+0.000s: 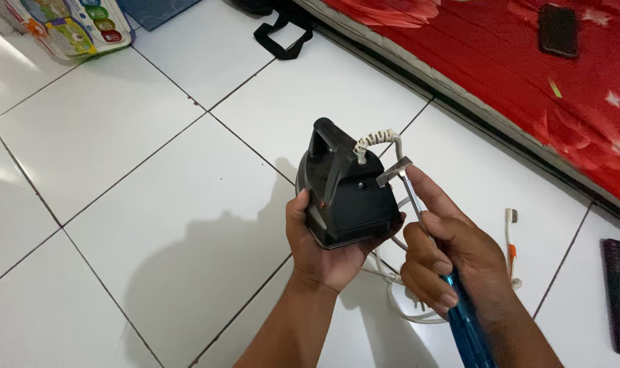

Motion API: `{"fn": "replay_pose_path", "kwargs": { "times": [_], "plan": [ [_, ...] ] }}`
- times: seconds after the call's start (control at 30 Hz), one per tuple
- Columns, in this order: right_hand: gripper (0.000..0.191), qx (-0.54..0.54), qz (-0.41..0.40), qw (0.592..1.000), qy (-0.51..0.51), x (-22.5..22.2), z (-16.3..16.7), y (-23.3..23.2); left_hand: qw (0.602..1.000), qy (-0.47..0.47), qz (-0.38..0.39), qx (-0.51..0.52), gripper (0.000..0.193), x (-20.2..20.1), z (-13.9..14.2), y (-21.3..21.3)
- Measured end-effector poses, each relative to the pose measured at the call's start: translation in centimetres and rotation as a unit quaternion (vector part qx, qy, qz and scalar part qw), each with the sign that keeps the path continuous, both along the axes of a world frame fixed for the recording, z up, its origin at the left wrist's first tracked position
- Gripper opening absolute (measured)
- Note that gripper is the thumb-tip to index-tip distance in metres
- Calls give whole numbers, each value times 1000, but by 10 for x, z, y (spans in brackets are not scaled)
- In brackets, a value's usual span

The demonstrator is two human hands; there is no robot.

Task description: The person picks up an electric clothes iron from the tiled floor and uses a screwdriver to unscrew its rear housing screws. They remove screws, open the housing, and continue unscrewing and manipulating the internal components and cord connection inside the iron.

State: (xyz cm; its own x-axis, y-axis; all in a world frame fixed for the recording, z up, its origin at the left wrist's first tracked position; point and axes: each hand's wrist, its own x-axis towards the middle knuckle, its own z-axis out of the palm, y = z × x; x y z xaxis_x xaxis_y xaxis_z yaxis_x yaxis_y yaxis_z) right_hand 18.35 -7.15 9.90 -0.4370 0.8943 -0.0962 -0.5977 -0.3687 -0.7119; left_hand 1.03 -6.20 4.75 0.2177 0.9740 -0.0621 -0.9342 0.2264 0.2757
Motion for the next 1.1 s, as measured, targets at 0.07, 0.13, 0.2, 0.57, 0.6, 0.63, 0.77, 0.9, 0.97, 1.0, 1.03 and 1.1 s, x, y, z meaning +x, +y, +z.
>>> {"fn": "replay_pose_path", "kwargs": {
  "times": [0.07,0.13,0.2,0.57,0.6,0.63,0.77,0.9,0.97,1.0,1.03,1.1],
  "plan": [
    [56,15,-1,1000,7,1,0,1,1000,18,11,20,82,0,-2,1],
    [56,1,6,1000,5,1,-1,1,999,35,22,10,81,-2,-5,3],
    [56,-13,7,1000,2,1,-2,2,998,50,31,-29,80,-3,-8,6],
    [54,-7,21,999,27,0,-4,0,999,21,19,-39,76,-14,-17,7],
    [54,-12,17,1000,20,0,-4,-1,999,28,22,-39,76,-14,-17,7],
    [54,-17,13,1000,13,0,-4,-2,999,20,17,-39,76,-14,-18,7],
    [56,-29,2,999,-18,3,-3,-6,1000,0,9,-27,74,-17,-18,4],
    [57,21,-7,998,62,11,4,-3,1000,-16,12,-6,71,-17,-19,4],
    [57,51,-18,994,93,19,11,2,999,-12,30,9,71,-18,-20,5],
    [56,45,-54,998,-6,23,15,5,999,-10,37,17,71,-18,-21,5],
    [56,36,-88,990,-106,29,18,12,999,-16,30,31,71,-15,-21,8],
    [55,-8,-127,942,-311,35,19,18,998,-29,17,59,72,-18,-21,5]
  ]
}}
